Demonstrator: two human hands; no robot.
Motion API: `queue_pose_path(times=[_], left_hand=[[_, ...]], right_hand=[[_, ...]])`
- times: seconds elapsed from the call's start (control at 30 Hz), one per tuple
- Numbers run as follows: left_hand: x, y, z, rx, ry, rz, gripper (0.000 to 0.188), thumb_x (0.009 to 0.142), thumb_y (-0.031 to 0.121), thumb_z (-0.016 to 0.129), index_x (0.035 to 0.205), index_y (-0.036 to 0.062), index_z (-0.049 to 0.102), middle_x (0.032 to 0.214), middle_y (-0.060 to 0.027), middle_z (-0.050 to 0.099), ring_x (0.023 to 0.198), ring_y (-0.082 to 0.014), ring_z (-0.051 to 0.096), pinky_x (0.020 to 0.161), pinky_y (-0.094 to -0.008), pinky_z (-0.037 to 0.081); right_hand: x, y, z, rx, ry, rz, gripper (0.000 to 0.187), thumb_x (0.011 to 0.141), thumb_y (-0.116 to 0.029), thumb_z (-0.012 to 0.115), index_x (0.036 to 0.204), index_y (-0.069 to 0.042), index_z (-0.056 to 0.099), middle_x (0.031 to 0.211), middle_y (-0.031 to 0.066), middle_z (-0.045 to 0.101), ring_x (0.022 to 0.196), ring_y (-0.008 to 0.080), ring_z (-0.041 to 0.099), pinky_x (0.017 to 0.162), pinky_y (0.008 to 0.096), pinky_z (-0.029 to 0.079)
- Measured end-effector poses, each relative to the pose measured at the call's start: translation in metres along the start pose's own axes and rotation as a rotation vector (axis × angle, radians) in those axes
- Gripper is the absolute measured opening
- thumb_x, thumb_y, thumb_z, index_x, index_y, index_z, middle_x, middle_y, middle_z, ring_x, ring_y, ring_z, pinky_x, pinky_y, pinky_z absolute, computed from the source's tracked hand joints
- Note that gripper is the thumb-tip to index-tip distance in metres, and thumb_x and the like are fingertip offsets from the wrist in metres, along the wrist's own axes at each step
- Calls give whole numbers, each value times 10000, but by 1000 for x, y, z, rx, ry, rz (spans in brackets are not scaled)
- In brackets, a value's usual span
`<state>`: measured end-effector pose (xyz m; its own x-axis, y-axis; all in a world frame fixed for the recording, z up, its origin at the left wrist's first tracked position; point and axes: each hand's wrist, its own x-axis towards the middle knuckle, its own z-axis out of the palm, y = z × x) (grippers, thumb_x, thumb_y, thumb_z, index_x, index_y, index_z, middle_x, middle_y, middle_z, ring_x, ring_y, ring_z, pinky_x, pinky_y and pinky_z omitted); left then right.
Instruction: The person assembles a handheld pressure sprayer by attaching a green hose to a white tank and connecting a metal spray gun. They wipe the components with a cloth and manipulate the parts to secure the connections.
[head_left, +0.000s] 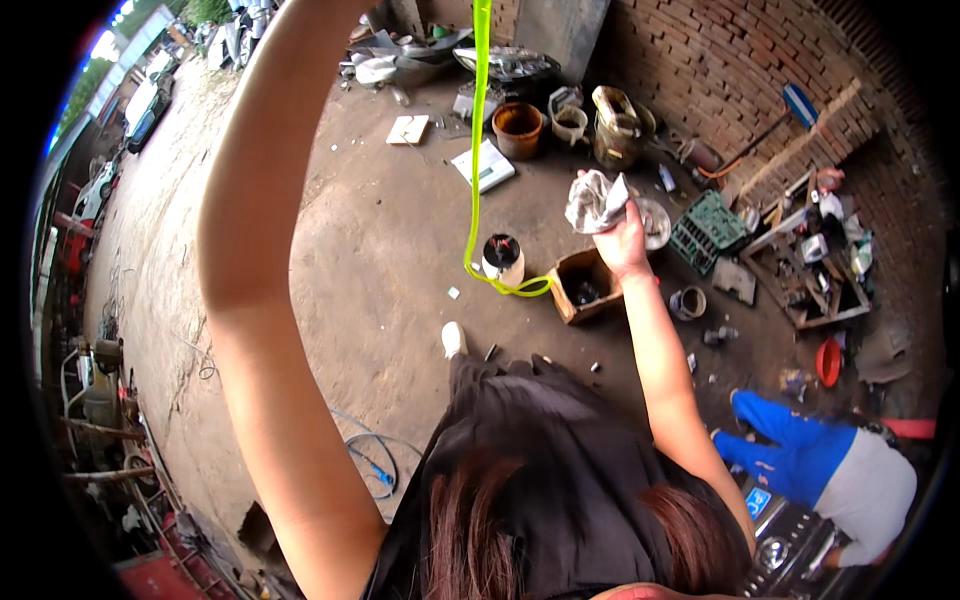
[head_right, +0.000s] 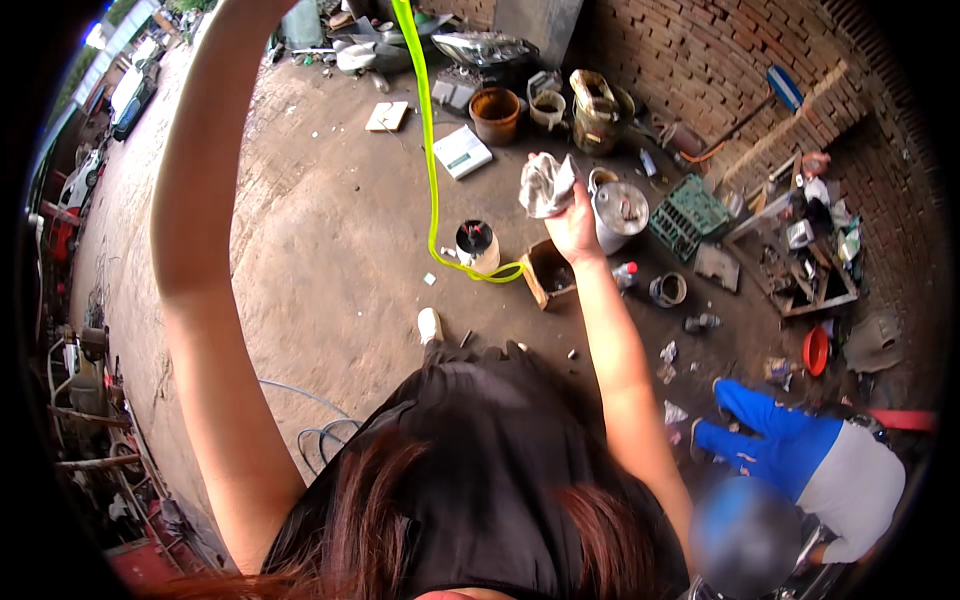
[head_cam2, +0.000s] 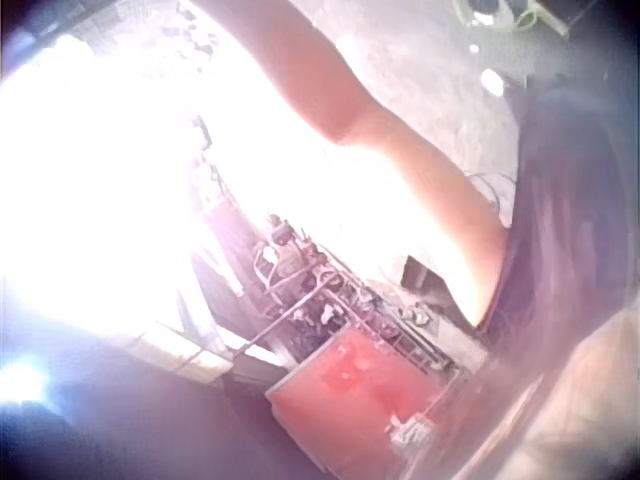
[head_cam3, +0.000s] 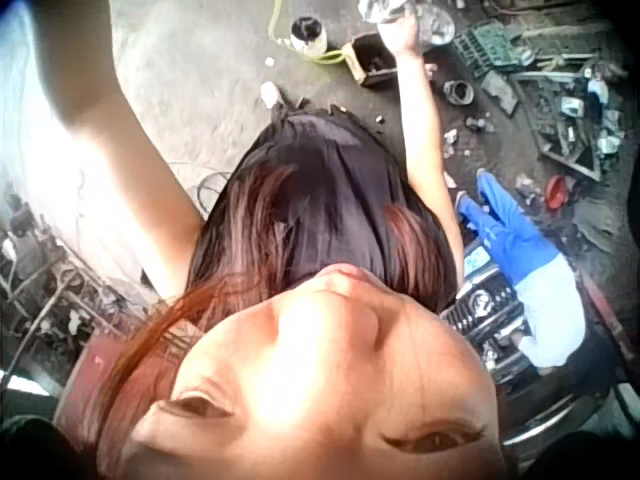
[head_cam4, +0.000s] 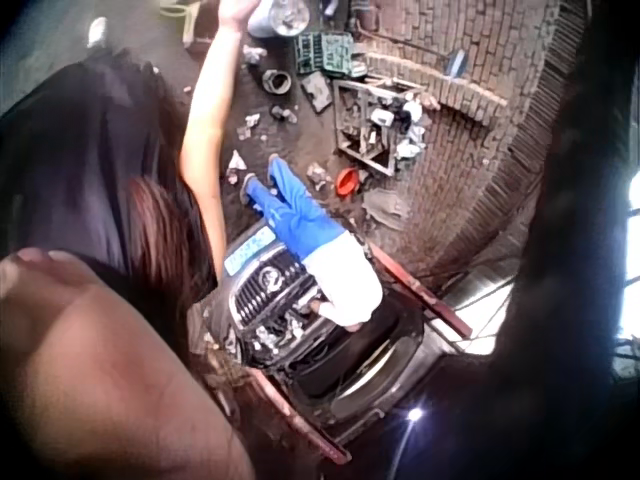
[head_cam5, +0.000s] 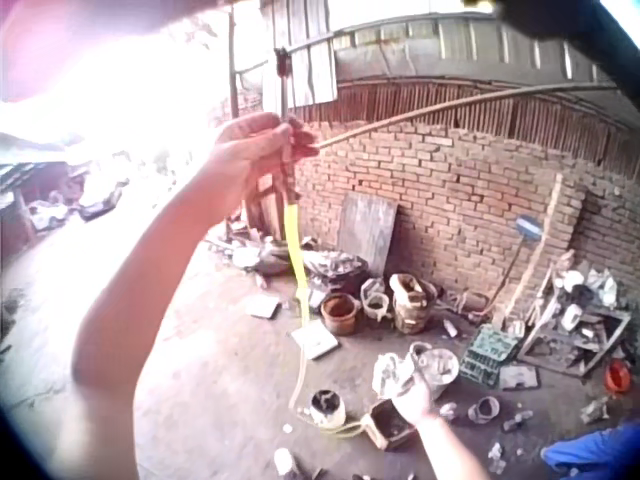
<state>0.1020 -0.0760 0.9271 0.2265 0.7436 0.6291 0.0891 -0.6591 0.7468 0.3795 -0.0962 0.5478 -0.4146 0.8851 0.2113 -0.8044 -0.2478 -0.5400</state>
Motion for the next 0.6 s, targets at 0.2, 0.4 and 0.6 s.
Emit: queue_pose_path(times=[0.2,0.4,0.6], left_hand=[[23,18,15,-122,58,-85,197,950,150,514,1032,-14,584,1019,-130,656,989,-213,640,897,-312,496],[30,10,-7,-264,3,-88,184,955,136,500,1037,-15,564,1018,-133,651,947,-199,650,870,-295,516],[39,17,-36,-234,128,-63,169,965,149,474,995,15,572,885,-88,671,857,-180,666,753,-301,531]], right_hand=[[92,-20,111,-240,-35,-223,535,1003,-387,271,1353,2,384,1350,117,468,1224,219,460,1062,360,331],[121,-40,242,-573,-161,-311,542,994,-434,248,1232,-2,472,1086,113,599,1012,188,571,939,350,438],[143,-25,300,-974,-343,-304,261,996,-343,409,916,-113,503,641,-71,373,502,43,338,450,195,289]])
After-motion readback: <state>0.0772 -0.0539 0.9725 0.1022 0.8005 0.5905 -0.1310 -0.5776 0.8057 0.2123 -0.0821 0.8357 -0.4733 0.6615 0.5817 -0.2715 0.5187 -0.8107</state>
